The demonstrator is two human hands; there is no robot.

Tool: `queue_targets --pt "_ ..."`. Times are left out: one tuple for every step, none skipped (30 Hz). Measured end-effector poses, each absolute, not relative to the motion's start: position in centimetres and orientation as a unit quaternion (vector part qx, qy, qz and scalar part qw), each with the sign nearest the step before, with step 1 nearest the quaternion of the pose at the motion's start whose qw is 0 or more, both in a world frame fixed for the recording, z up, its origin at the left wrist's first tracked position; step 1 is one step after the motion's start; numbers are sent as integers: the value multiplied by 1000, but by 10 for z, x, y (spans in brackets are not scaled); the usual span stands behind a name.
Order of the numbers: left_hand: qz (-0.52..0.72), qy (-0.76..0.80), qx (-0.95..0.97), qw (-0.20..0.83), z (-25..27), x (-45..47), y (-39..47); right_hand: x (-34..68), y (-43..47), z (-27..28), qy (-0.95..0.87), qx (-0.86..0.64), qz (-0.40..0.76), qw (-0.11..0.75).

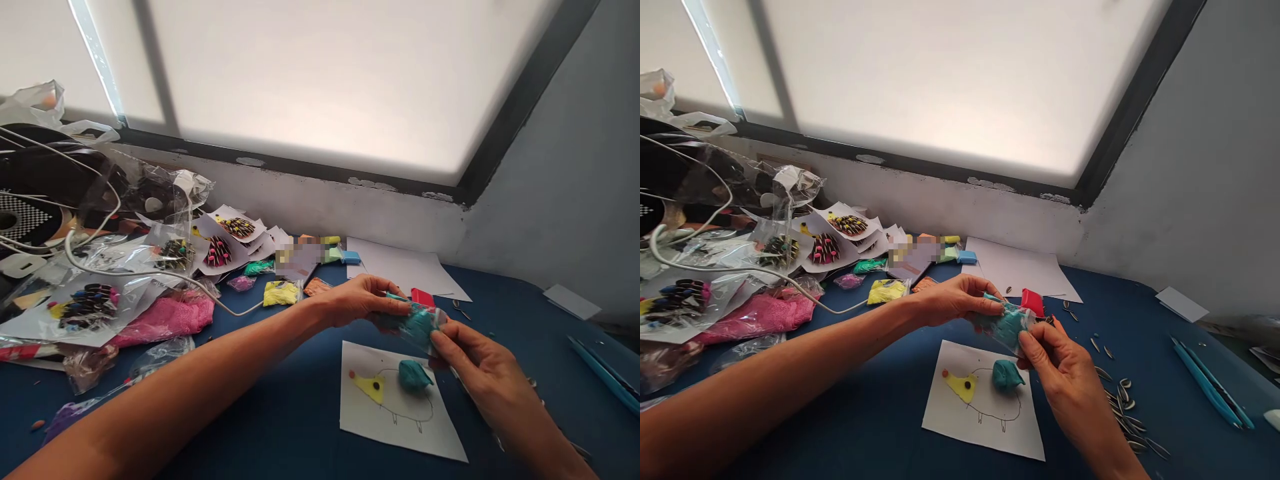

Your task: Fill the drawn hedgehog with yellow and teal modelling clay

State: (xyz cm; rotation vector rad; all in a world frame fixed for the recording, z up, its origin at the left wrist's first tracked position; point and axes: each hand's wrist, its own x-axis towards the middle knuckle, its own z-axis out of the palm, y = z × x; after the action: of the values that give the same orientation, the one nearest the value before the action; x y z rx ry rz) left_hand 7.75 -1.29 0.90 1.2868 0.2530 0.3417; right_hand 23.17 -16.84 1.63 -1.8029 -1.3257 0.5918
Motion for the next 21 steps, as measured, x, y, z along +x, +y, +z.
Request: queue_targets --pt "161 121 610 766 9 77 -13 232 -169 17 -520 -715 237 402" --pt "163 123 628 751 9 77 -12 232 -169 19 -515 -718 236 405" --pt "164 123 646 736 9 77 -11 232 -169 20 -511 -720 233 407" --pt "161 121 661 723 10 76 -11 231 -168 21 -511 -721 228 409" --pt "155 117 675 712 10 75 -10 230 -168 22 -514 -719 223 410" --pt "145 110 686 704 11 74 -9 228 -168 22 -521 -716 218 410" --pt "135 104 696 698 11 73 -9 227 -168 21 -528 -713 215 409" --pt "122 99 704 693 12 73 -9 226 -168 21 -534 -711 212 407" --pt "112 96 711 688 13 72 -9 225 -168 20 -537 -710 208 405" --pt "106 96 717 682 14 72 -8 225 -168 19 -537 -712 203 404" --pt "106 98 724 675 15 71 -8 225 -168 18 -537 -715 200 401" --pt "106 101 732 665 16 71 -8 226 -168 17 -538 -716 200 397" --pt "109 106 742 653 18 71 -7 227 -168 17 -536 -719 200 394" --pt "112 114 757 634 19 70 -5 229 -168 17 -532 -724 199 391" --pt "115 133 781 599 20 69 -3 231 -168 17 -527 -731 195 388" --pt "114 159 810 553 21 67 0 234 -169 18 -523 -739 185 382" --pt "113 191 838 498 21 65 4 236 -169 18 -523 -749 168 371" --pt "109 233 876 408 21 62 9 239 -169 19 -530 -757 149 353" --pt "108 255 887 370 21 59 14 241 -170 19 -544 -762 132 327" --pt "107 269 893 344 20 56 18 243 -170 20 -561 -764 121 295" --pt "111 283 901 311 19 53 22 244 -171 20 -579 -764 117 259"
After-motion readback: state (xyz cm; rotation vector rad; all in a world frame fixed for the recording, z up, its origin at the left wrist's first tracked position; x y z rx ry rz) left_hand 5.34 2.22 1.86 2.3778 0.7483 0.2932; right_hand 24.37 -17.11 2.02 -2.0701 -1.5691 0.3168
